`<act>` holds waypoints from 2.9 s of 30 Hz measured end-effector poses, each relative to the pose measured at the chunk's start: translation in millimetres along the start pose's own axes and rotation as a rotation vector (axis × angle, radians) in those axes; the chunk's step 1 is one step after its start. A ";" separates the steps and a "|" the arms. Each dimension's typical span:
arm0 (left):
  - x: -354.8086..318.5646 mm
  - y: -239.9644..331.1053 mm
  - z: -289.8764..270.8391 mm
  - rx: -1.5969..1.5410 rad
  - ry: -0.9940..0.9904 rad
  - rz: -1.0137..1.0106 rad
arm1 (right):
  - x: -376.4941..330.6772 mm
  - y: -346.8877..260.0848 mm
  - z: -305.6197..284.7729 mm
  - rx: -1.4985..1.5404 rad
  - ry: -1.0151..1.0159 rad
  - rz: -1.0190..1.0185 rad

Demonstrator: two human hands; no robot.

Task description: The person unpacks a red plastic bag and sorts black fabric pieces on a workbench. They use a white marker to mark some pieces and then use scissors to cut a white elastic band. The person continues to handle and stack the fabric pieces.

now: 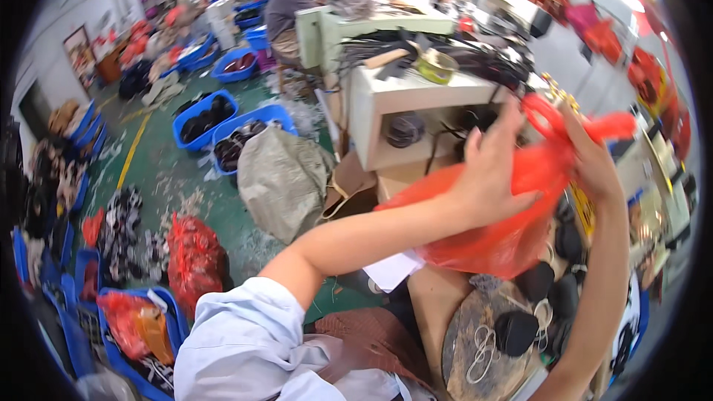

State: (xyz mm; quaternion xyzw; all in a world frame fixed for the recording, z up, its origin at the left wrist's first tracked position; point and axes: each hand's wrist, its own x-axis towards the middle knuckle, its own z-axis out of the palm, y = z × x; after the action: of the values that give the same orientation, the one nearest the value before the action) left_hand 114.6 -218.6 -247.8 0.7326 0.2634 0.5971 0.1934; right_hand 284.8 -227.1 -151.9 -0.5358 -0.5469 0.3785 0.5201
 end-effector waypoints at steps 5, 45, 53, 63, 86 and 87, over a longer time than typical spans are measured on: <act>38.9 -58.8 7.0 -0.816 -0.610 -0.255 | -28.0 -32.3 -10.9 -0.679 -0.552 -0.114; 66.2 -29.0 19.1 -1.120 -0.175 -0.928 | 16.3 177.6 69.8 -0.735 0.202 -0.356; -4.8 -102.1 -43.7 -1.116 -0.307 -0.709 | 6.3 134.5 13.0 0.326 -0.298 0.287; -30.6 -104.5 19.5 -0.524 -0.496 -0.212 | -26.7 86.7 8.1 -0.264 -0.495 -0.068; 33.3 -95.7 44.2 0.226 -0.512 0.312 | -31.9 130.1 -19.2 0.077 -0.299 -0.023; 31.2 -96.8 41.7 0.265 -0.510 0.415 | -41.9 138.1 -21.2 -0.151 -0.233 -0.108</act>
State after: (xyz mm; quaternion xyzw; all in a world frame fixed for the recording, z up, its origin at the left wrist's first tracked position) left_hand 144.9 -122.0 -290.5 0.9147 0.1276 0.3822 0.0307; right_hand 327.2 -251.9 -289.2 -0.4959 -0.6585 0.3674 0.4307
